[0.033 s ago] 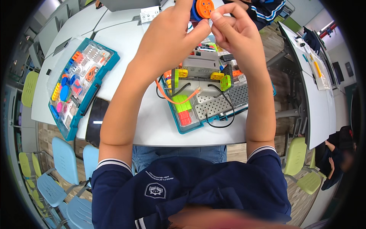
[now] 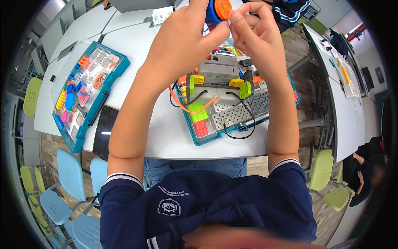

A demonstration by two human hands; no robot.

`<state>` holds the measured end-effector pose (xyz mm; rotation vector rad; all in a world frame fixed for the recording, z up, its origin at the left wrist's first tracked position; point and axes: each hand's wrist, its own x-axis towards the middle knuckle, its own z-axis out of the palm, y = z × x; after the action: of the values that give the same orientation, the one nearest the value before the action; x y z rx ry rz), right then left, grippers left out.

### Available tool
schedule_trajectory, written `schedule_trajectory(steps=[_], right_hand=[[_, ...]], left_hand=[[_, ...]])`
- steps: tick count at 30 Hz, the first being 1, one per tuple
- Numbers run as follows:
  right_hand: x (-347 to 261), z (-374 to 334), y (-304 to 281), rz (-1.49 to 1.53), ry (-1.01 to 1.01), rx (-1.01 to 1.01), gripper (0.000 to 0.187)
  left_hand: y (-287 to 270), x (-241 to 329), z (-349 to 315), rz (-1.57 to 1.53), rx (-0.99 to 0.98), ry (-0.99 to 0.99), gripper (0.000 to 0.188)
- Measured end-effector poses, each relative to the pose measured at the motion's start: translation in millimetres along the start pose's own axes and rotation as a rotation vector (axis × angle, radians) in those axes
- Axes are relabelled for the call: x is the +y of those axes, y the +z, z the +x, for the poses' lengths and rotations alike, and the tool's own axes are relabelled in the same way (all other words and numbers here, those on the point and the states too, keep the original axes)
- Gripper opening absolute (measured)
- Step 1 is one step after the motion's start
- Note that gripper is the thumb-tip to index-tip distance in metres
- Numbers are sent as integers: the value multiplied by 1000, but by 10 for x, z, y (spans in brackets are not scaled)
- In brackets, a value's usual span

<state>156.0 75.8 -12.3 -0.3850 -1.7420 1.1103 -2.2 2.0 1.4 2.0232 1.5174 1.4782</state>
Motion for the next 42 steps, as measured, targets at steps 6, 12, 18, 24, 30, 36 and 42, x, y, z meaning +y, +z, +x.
schedule_trajectory(steps=[6,12,18,24,30,36,42], right_hand=[[74,-19,21,-261,-131,-28,28],[188,-29,-155,-411,-251,33,30],[16,49,228,-105,-176,175,38],[77,-70,105,619,149,183,40],[343,-24,-250,1094,259,-397,56],[90,-101,-62,844,305,-84,43],[63,-51,-57,701,361,1,44]], left_hand=[[9,57,-24,138,18,179,60],[-3,47,-42,162,13,270,58],[-37,28,14,122,136,461,59],[-18,10,17,68,177,518,65],[26,109,-56,72,65,304,66],[50,131,-85,-118,-16,198,68],[42,74,-36,-259,-70,191,52]])
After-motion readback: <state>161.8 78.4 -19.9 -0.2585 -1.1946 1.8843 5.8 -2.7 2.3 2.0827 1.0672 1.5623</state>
